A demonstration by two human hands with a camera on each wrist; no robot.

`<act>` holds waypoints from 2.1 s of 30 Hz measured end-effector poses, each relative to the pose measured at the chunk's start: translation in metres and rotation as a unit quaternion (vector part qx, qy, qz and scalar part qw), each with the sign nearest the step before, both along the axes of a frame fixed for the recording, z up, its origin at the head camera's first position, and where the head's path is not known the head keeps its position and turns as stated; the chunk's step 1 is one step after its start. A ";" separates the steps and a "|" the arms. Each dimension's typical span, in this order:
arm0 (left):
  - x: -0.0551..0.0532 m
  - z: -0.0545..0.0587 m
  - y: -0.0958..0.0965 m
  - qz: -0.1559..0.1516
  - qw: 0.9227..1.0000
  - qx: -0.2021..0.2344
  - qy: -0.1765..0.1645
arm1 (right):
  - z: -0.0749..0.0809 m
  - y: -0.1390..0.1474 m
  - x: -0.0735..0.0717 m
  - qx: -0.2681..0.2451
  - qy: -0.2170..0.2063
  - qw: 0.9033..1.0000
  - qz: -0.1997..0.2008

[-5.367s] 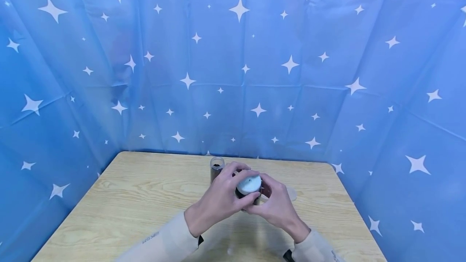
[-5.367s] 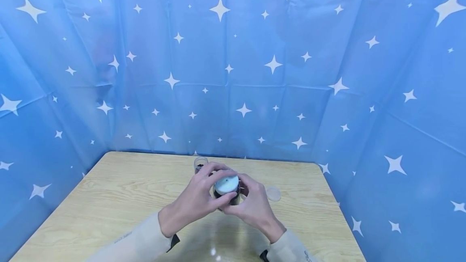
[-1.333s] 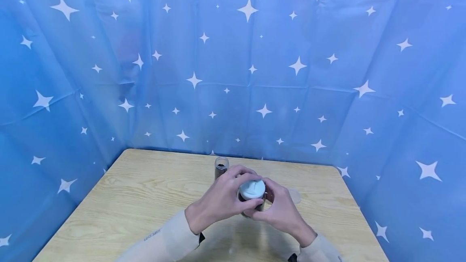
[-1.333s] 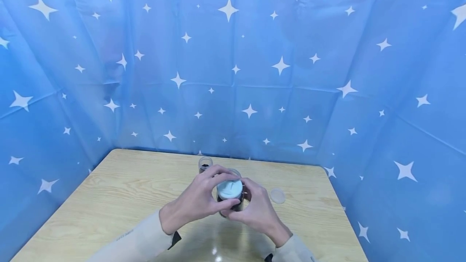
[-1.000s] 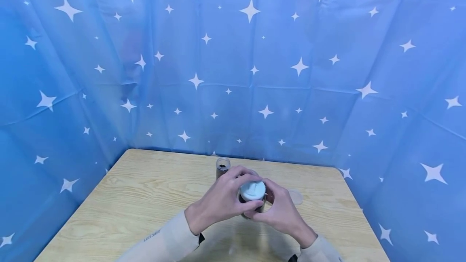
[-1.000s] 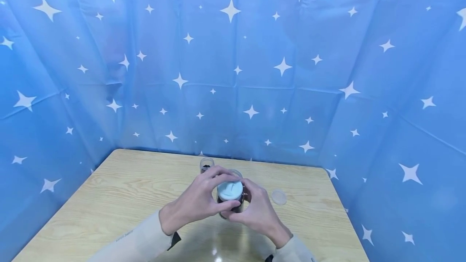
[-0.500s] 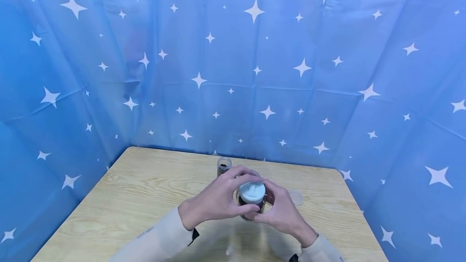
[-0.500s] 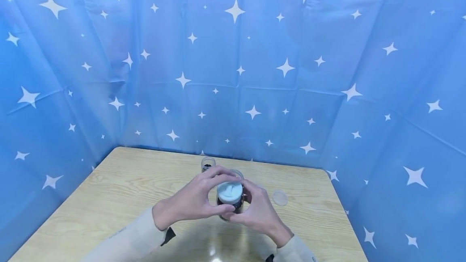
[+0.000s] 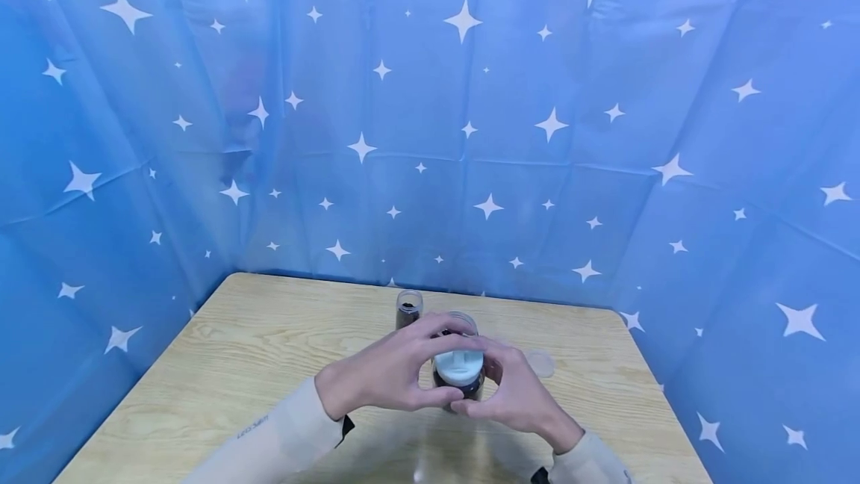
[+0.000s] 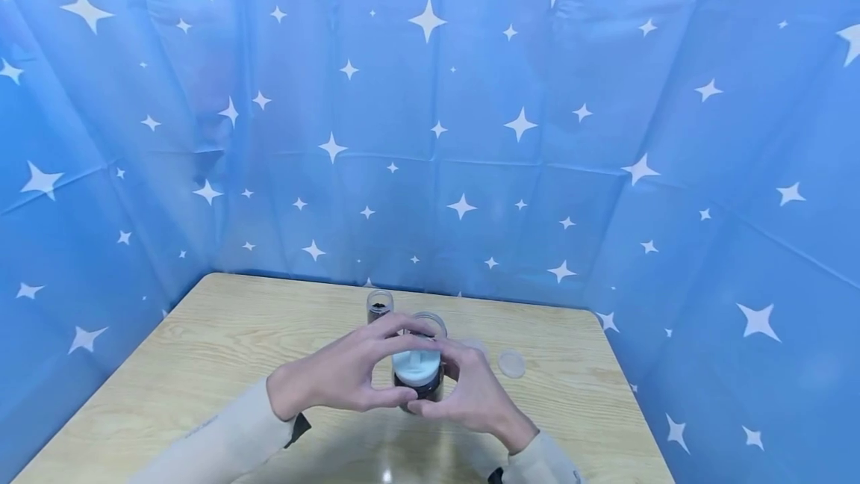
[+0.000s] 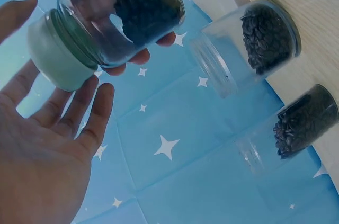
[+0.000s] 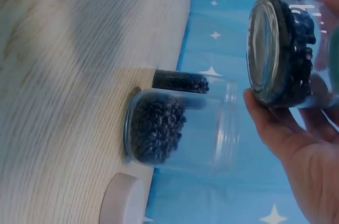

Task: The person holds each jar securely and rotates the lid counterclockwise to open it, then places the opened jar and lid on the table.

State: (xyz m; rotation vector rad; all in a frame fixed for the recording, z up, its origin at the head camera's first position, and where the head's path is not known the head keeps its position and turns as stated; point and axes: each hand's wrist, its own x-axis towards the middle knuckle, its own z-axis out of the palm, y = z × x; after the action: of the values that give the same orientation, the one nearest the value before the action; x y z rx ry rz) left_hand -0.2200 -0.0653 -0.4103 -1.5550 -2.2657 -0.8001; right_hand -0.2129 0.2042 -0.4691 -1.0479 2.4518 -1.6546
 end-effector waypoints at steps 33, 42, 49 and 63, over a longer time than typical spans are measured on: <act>-0.004 -0.007 0.003 -0.024 0.999 0.007 0.025 | -0.005 0.004 0.000 -0.004 -0.030 0.999 0.035; -0.001 -0.008 0.007 -0.005 1.000 0.020 0.011 | -0.005 0.004 0.001 -0.007 -0.038 0.999 0.023; 0.000 -0.010 0.009 0.022 0.999 0.035 0.000 | -0.004 0.002 0.000 -0.007 -0.037 0.999 0.007; 0.012 -0.012 0.029 0.149 0.986 0.075 -0.016 | -0.006 -0.004 0.000 -0.018 -0.014 0.999 -0.042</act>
State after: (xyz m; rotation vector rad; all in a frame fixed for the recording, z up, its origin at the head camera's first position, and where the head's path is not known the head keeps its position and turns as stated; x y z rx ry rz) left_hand -0.2081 -0.0366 -0.4228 -1.1117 -2.3251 -0.8903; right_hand -0.2129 0.2006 -0.4748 -0.9315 2.4890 -1.7313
